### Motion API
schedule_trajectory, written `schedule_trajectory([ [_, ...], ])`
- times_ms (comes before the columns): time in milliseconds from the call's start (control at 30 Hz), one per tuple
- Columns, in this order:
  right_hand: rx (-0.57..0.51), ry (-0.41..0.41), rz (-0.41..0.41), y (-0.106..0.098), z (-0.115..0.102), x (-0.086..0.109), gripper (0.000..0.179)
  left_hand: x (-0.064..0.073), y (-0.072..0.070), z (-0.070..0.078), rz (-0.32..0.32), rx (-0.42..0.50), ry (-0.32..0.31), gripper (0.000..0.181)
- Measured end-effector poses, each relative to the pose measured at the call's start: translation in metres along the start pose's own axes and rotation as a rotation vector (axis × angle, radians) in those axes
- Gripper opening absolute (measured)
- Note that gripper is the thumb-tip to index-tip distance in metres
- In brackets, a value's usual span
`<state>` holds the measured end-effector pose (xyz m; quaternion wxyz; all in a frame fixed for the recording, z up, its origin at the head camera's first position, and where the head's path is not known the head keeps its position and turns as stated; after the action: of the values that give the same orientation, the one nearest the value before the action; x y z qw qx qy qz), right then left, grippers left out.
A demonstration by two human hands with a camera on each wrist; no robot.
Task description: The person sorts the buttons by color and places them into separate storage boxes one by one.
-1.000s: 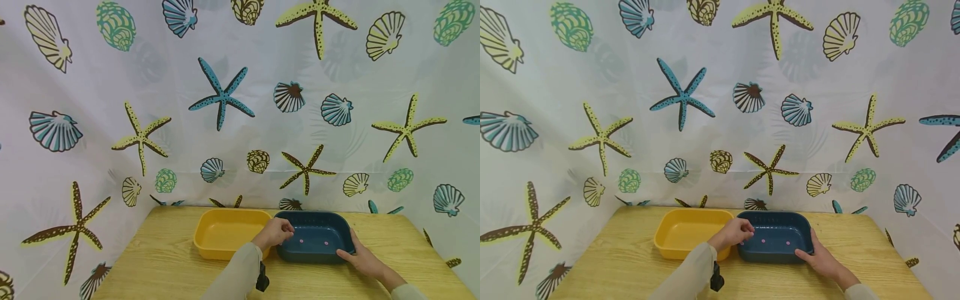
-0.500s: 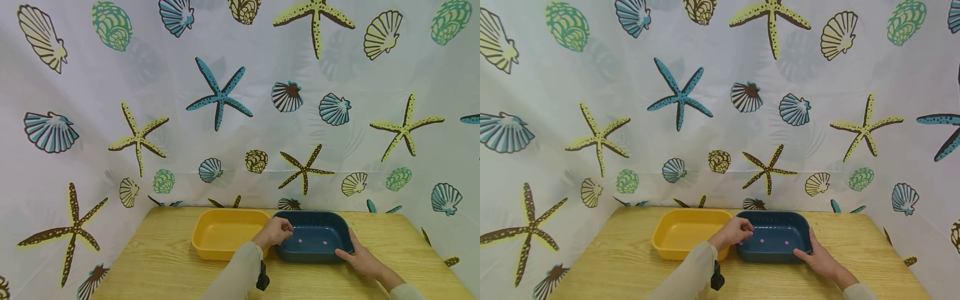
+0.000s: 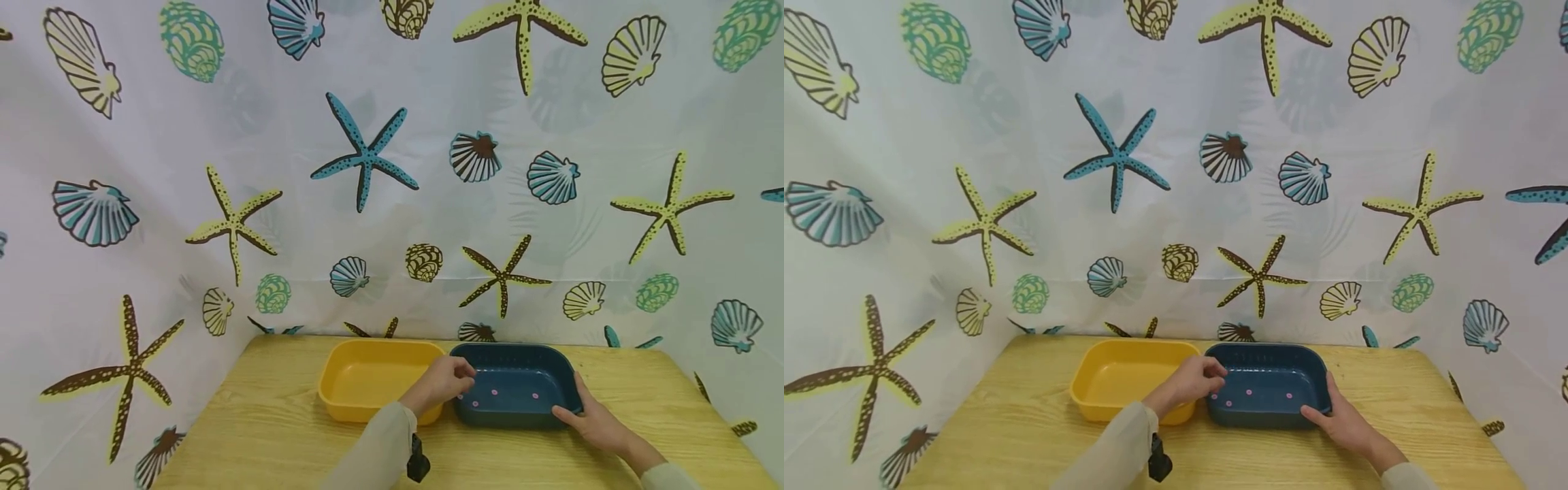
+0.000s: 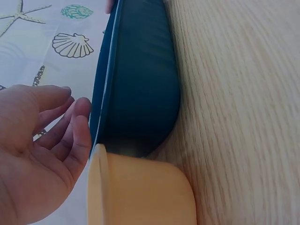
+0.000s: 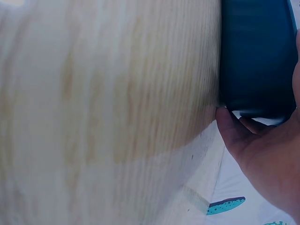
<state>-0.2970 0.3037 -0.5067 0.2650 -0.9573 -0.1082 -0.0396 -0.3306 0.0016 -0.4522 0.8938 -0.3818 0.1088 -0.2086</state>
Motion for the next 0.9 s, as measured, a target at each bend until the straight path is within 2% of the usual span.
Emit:
schedule_trajectory([
  [300, 0.013, 0.019, 0.029, -0.005, 0.007, -0.001, 0.102, 0.024, -0.014, -0.009, -0.004, -0.005, 0.031, 0.008],
  [500, -0.006, 0.049, 0.062, -0.010, 0.011, 0.000, 0.104, 0.036, -0.018, -0.017, 0.016, -0.059, 0.076, 0.010],
  [733, 0.022, 0.027, 0.101, -0.013, 0.012, 0.005, 0.104, 0.055, -0.022, -0.025, -0.022, -0.040, 0.066, 0.012],
  [900, 0.030, -0.047, 0.121, -0.013, 0.007, 0.010, 0.098, 0.069, -0.026, -0.033, 0.002, -0.061, 0.069, 0.012],
])
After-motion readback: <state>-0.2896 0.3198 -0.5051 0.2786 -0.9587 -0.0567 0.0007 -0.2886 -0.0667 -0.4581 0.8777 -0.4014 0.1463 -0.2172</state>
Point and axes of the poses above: each hand's wrist, its own x-axis away from the middle knuckle, its own y-axis out of the palm, z = x × y, the point moved 2 cm from there along -x, towards the middle knuckle, and after that the axes turned 13 degrees about -x, right-handed, at the moved point
